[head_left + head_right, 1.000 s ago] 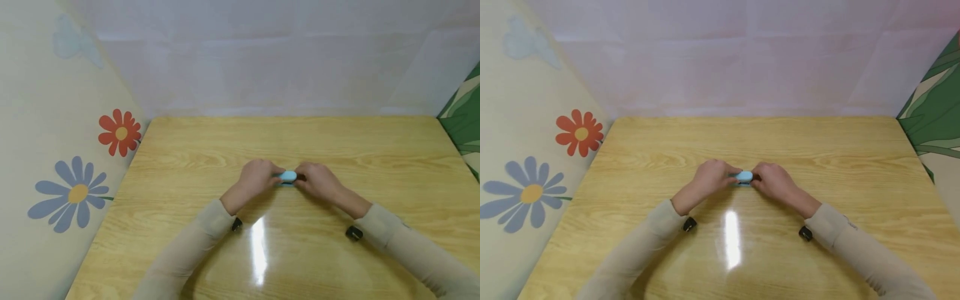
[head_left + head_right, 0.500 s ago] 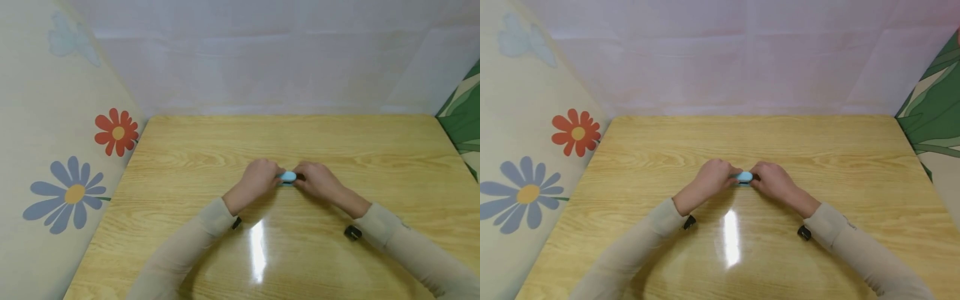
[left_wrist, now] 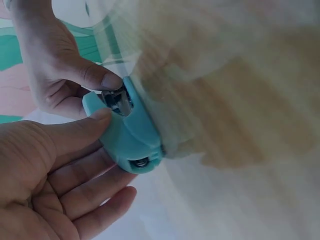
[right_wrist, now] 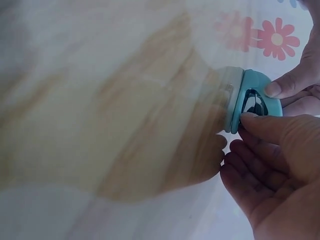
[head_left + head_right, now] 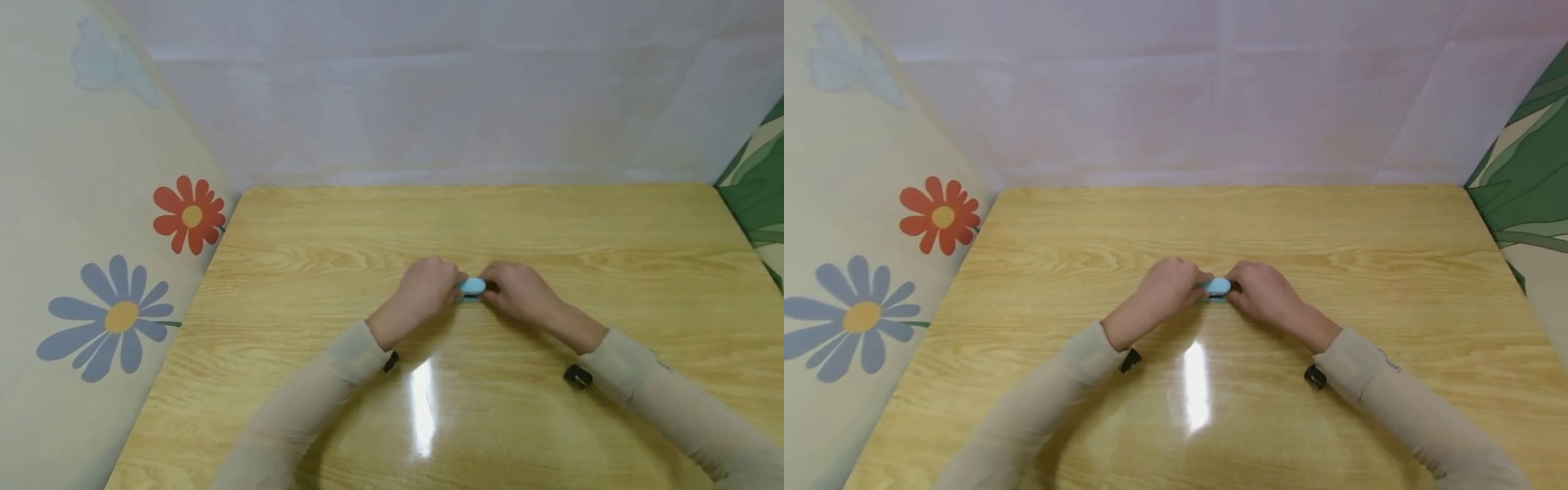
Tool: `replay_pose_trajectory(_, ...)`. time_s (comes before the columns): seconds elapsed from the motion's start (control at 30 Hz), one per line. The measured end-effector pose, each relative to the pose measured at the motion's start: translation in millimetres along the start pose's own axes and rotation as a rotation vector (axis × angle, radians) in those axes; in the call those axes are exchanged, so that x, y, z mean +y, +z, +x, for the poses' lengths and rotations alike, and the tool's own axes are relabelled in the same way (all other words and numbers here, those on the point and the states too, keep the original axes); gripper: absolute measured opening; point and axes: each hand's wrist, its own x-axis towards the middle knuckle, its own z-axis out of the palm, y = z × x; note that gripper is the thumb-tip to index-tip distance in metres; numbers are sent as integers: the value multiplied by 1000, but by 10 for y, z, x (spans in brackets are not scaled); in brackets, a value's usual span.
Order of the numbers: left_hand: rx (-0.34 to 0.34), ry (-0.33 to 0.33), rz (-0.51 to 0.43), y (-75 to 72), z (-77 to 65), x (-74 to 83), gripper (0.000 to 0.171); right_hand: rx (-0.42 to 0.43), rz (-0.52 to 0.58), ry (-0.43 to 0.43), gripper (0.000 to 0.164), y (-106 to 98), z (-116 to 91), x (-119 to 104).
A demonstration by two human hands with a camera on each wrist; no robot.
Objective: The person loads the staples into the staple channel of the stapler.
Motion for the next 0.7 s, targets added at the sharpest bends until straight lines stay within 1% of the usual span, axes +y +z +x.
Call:
replay_pose_trajectory(0.17, 6, 6, -86, 64, -45, -90, 29, -20, 1, -7, 14, 29, -4, 8)
replay_pose_trajectory(0.3, 38, -12, -140, 94, -102, -137, 32, -27, 3, -8, 14, 35, -5, 3)
replay_pose_trajectory(0.5, 74, -32, -171, 104, -140, -147, 32, -35, 3, -15, 16, 20, -6, 4)
replay_pose_trajectory(0.63, 76, -42, -163, 103, -151, -152, 34, -44, -1, -16, 16, 13, -11, 15)
replay_pose_trajectory(0.7, 68, -60, -150, 89, -173, -165, 37, -52, -9, -15, 18, -12, -26, 29)
